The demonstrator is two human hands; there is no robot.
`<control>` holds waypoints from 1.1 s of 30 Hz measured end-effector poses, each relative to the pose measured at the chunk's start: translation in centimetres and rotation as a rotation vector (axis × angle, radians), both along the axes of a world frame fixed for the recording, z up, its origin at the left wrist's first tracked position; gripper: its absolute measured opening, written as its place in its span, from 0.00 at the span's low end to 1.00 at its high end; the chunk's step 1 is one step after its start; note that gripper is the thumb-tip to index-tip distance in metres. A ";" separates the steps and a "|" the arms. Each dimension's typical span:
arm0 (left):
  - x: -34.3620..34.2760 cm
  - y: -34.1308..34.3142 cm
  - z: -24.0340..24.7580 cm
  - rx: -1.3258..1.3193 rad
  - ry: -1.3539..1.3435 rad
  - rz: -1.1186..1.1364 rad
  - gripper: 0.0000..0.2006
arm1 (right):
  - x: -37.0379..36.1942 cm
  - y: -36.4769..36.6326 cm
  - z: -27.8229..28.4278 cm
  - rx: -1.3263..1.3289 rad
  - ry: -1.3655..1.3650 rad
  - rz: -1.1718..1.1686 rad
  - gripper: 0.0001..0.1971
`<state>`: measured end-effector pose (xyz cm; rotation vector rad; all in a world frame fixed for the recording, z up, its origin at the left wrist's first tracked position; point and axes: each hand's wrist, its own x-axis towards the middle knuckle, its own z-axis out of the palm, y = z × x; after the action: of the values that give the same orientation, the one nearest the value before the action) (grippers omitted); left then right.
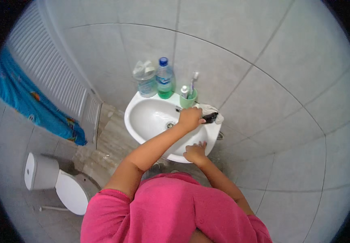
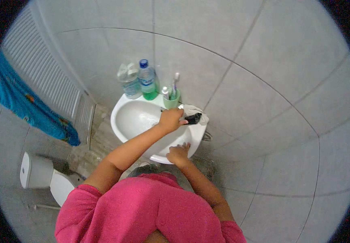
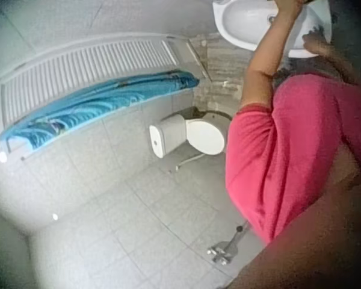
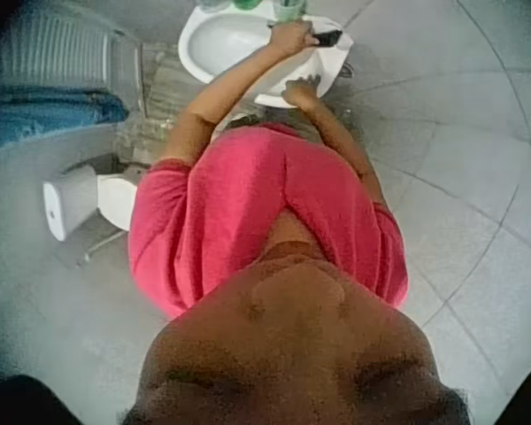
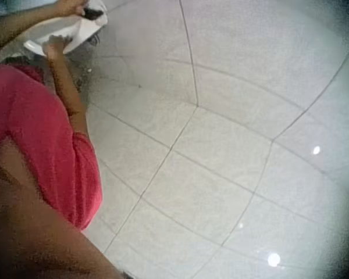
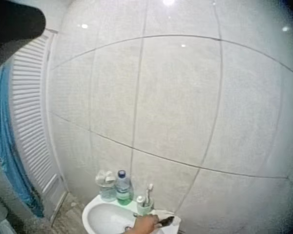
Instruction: The person cleans the tiled walls of a bathroom using a cloth. They repeatedly wet the cloth in the sink, wring it out, and wipe the wall surfaces in circular and vertical motions. The person moves around the sink and toilet area to reach different sections of the wall.
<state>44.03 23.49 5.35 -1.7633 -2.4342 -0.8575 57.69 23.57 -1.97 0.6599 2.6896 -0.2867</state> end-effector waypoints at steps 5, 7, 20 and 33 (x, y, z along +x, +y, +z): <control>-0.2 -7.9 -1.0 0.059 -0.317 0.064 0.15 | -1.6 1.0 -2.0 -0.353 0.098 0.073 0.17; -0.4 -12.9 -1.6 0.108 -0.407 0.144 0.11 | -2.5 0.4 -2.6 -0.441 0.205 0.096 0.16; 4.3 -40.3 -6.8 0.688 -0.835 0.920 0.08 | -17.5 -11.3 12.0 -1.304 0.402 0.017 0.12; 11.6 -60.2 -5.2 0.817 -0.735 1.187 0.05 | -21.5 -43.2 2.1 -1.046 0.622 0.709 0.21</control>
<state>55.66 -36.72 0.12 0.3466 -2.1841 -1.9356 36.22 -19.68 0.15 -0.7699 2.5076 -1.6960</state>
